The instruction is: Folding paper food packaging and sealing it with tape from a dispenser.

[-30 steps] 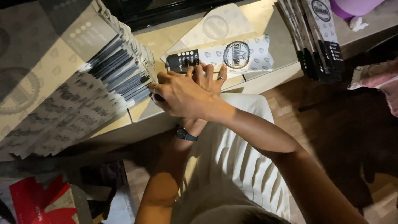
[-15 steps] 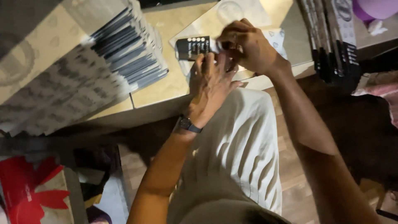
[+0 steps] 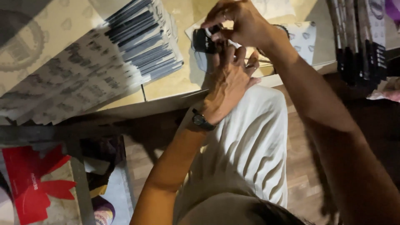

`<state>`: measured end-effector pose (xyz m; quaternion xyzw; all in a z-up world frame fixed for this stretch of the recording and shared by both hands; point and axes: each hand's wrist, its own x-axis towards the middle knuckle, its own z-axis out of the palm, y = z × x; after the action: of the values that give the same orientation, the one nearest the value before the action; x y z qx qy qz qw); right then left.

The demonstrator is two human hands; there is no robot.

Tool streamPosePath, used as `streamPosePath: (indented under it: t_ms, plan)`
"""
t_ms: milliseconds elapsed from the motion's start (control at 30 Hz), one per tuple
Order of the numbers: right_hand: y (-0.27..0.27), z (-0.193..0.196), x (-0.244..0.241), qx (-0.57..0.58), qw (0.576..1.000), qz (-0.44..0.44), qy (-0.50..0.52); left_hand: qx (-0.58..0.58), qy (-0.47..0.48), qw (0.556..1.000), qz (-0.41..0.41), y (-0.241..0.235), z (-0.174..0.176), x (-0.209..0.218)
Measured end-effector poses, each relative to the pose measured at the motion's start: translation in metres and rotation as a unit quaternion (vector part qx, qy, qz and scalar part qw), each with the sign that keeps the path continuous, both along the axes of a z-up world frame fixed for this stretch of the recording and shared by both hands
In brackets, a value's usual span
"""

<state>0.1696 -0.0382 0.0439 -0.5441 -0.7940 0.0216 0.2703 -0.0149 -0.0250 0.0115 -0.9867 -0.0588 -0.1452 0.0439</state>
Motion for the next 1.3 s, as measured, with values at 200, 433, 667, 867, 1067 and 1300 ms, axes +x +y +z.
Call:
streamPosePath:
  t_ms: [200, 433, 667, 867, 1067, 1300]
  plan:
    - [0.029, -0.015, -0.012, -0.058, 0.996, -0.011, 0.060, -0.041, -0.024, 0.999, -0.015, -0.006, -0.037, 0.011]
    - [-0.032, -0.004, 0.009, -0.124, 0.985, -0.121, -0.002, 0.023, -0.016, 0.999, 0.017, -0.016, -0.048, 0.017]
    - [-0.142, 0.026, 0.028, -0.254, 0.849, -0.438, 0.152, 0.008, -0.076, 0.997, -0.028, -0.004, -0.032, 0.013]
    - [-0.150, 0.037, 0.017, -0.275, 0.777, -0.545, 0.153, -0.001, -0.091, 0.995, -0.047, -0.001, -0.034, 0.012]
    - [-0.057, 0.004, 0.006, -0.145, 0.965, -0.175, 0.129, 0.007, -0.079, 0.997, -0.025, -0.009, -0.039, 0.010]
    - [0.006, 0.008, -0.012, -0.024, 0.999, 0.035, 0.027, 0.033, -0.032, 0.999, -0.011, -0.006, 0.000, -0.001]
